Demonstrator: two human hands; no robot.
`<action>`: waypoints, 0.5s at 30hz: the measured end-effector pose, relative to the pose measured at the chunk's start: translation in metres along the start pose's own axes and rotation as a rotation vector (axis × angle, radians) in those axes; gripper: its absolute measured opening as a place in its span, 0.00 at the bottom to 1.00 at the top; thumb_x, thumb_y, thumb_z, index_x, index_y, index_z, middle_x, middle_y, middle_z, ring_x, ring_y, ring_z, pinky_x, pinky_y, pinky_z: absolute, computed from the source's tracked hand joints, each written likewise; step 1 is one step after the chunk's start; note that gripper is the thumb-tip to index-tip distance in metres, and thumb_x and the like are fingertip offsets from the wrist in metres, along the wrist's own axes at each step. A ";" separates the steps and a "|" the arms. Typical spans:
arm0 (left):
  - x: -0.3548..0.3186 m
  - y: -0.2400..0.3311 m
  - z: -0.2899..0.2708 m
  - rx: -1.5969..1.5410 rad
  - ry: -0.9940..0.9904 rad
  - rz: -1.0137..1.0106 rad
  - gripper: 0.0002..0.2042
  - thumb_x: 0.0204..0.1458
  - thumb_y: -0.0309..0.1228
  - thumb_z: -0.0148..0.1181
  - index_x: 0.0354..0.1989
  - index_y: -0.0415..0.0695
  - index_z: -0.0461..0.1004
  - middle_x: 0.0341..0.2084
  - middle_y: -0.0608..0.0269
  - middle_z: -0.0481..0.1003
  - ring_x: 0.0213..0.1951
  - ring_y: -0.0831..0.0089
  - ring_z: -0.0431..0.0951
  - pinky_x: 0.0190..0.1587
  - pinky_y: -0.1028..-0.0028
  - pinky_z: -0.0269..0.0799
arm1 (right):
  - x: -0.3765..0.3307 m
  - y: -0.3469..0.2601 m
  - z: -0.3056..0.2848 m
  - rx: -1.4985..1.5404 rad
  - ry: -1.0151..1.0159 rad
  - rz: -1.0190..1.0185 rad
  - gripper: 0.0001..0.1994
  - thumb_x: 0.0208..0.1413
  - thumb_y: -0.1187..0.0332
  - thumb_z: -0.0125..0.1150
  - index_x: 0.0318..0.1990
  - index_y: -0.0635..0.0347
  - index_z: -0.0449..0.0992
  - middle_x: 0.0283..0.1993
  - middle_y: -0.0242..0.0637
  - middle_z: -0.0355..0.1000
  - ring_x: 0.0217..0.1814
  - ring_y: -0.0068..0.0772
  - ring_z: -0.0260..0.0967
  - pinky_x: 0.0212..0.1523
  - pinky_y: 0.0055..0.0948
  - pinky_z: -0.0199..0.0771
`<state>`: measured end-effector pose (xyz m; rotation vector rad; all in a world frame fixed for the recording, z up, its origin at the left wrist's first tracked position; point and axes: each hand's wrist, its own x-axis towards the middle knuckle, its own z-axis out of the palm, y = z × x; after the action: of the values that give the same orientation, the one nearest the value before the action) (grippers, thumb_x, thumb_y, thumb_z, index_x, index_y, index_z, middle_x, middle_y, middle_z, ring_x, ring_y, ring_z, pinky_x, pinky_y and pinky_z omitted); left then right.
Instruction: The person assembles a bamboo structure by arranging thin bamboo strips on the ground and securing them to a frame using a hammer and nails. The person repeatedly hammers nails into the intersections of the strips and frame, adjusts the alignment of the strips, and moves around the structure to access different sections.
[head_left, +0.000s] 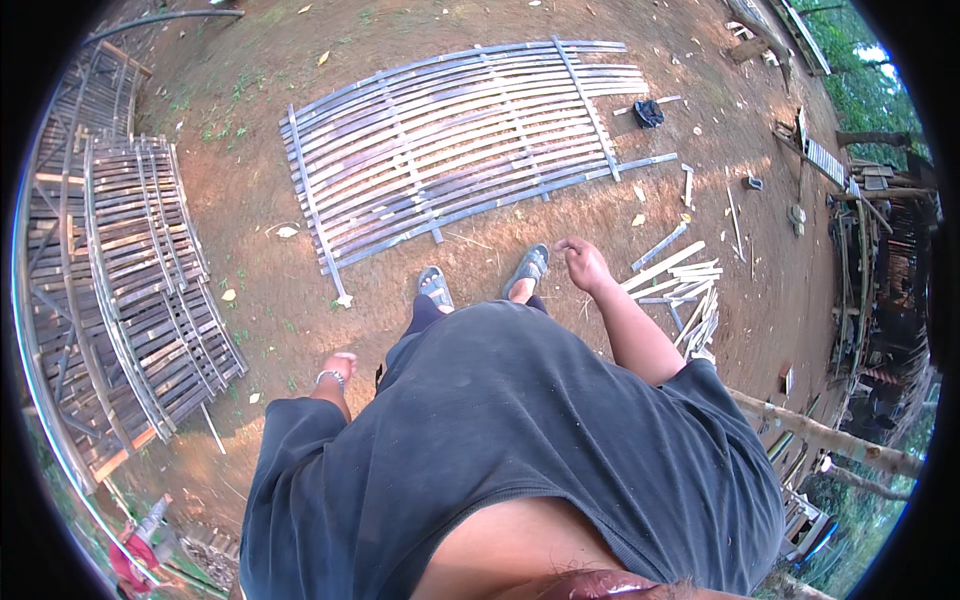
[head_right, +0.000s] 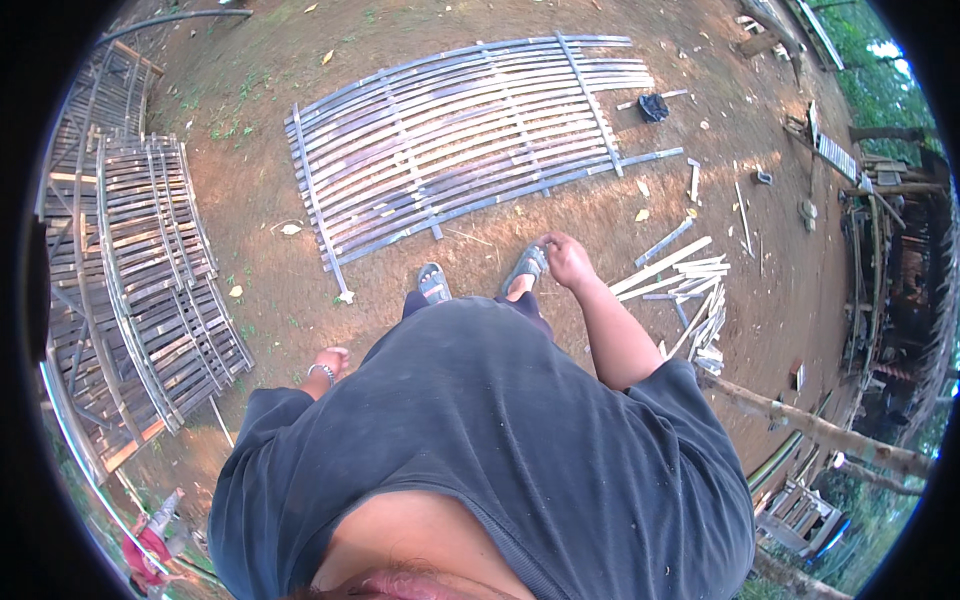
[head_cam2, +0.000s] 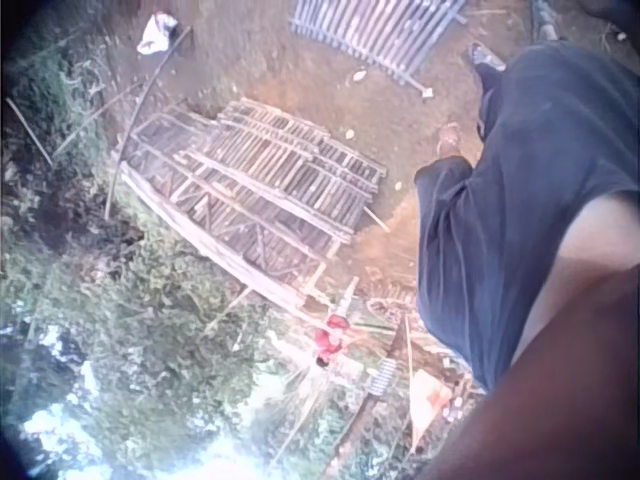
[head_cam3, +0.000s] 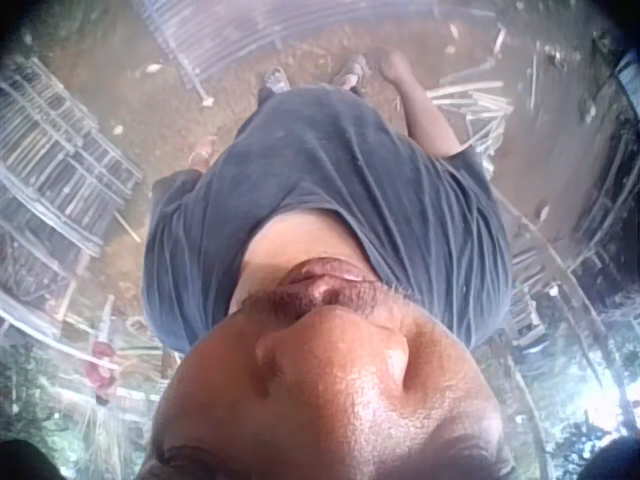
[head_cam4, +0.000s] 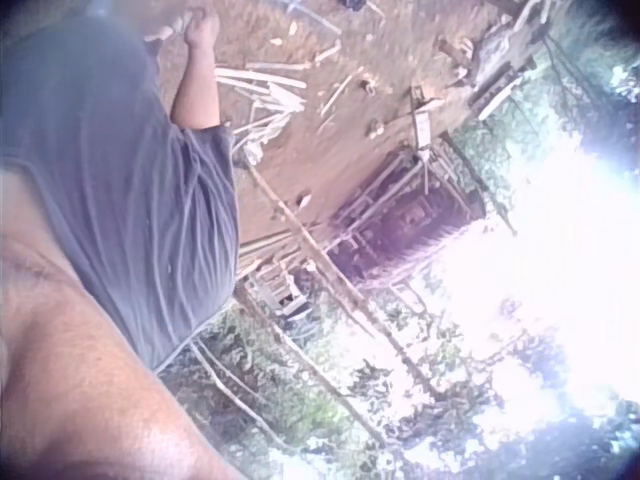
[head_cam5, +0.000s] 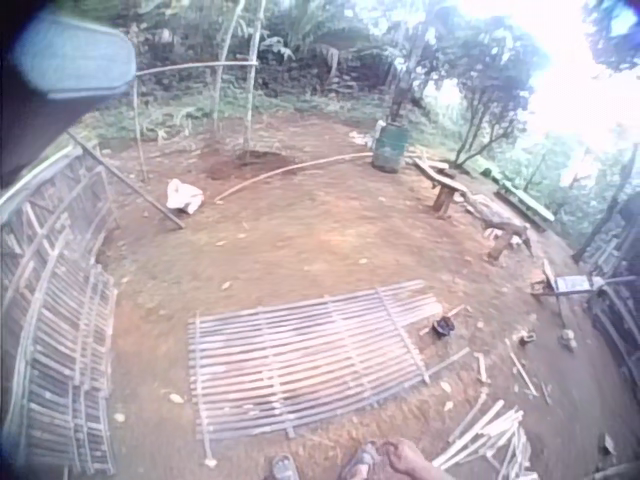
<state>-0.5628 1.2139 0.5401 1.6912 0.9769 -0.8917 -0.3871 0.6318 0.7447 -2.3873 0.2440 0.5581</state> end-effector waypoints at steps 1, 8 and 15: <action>0.007 -0.002 0.009 -0.037 -0.044 0.068 0.11 0.56 0.29 0.47 0.29 0.47 0.79 0.26 0.62 0.79 0.31 0.71 0.81 0.31 0.69 0.73 | -0.010 -0.002 -0.006 0.017 0.042 0.024 0.15 0.57 0.72 0.45 0.45 0.57 0.79 0.48 0.53 0.75 0.55 0.52 0.72 0.57 0.40 0.68; -0.027 0.217 0.051 0.151 -0.134 0.486 0.10 0.52 0.25 0.56 0.39 0.41 0.83 0.32 0.66 0.83 0.34 0.79 0.78 0.41 0.77 0.73 | -0.102 0.161 0.025 -0.245 -0.028 0.327 0.15 0.60 0.64 0.46 0.48 0.61 0.75 0.45 0.59 0.74 0.52 0.62 0.70 0.54 0.50 0.69; -0.004 0.245 0.078 0.345 0.000 0.513 0.12 0.55 0.38 0.59 0.35 0.44 0.83 0.34 0.64 0.83 0.35 0.68 0.79 0.40 0.70 0.70 | -0.158 0.226 0.024 0.164 -0.008 0.511 0.14 0.55 0.69 0.51 0.47 0.59 0.77 0.36 0.44 0.78 0.40 0.37 0.77 0.44 0.33 0.75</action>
<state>-0.3530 1.0834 0.6122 2.1002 0.3605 -0.7366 -0.6071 0.4798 0.6711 -2.1591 0.8754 0.7439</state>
